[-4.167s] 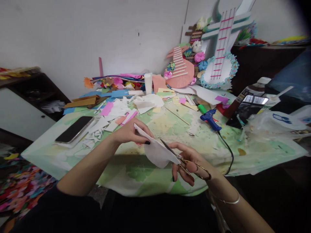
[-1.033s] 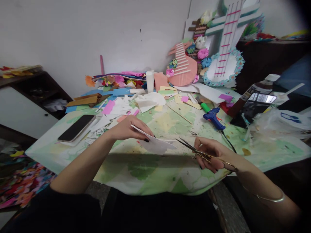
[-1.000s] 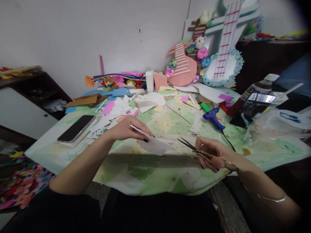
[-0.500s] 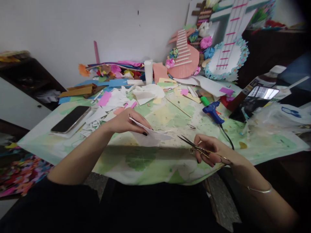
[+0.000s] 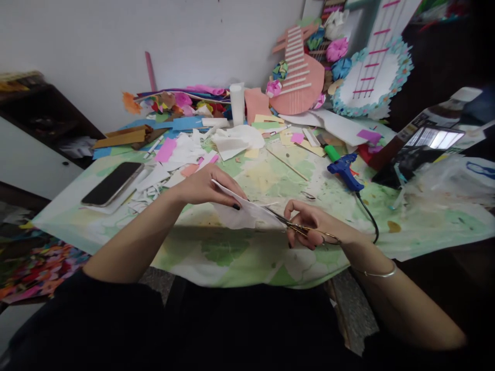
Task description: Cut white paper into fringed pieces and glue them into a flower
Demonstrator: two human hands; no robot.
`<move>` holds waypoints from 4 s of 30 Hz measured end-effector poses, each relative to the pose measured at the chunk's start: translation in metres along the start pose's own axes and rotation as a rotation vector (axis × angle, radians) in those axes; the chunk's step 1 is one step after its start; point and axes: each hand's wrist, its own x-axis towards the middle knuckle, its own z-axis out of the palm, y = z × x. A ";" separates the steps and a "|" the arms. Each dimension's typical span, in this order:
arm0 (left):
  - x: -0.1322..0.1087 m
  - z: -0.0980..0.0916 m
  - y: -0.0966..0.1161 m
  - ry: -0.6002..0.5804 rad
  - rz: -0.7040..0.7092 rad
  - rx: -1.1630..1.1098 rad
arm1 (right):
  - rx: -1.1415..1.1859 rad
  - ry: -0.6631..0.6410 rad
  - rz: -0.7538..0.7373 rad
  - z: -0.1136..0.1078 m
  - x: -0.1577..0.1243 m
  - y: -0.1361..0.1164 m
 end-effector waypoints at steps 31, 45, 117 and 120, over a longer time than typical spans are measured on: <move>0.000 0.007 0.008 0.036 0.063 0.014 | 0.041 -0.048 -0.175 0.021 0.026 -0.015; 0.002 0.017 0.002 0.062 0.058 -0.061 | 0.048 0.016 -0.184 0.031 0.028 -0.024; -0.006 0.019 0.001 0.080 0.091 0.075 | 0.108 0.043 -0.156 0.041 0.032 -0.003; -0.004 0.021 0.003 0.023 0.082 0.060 | 0.141 0.035 -0.170 0.042 0.033 -0.004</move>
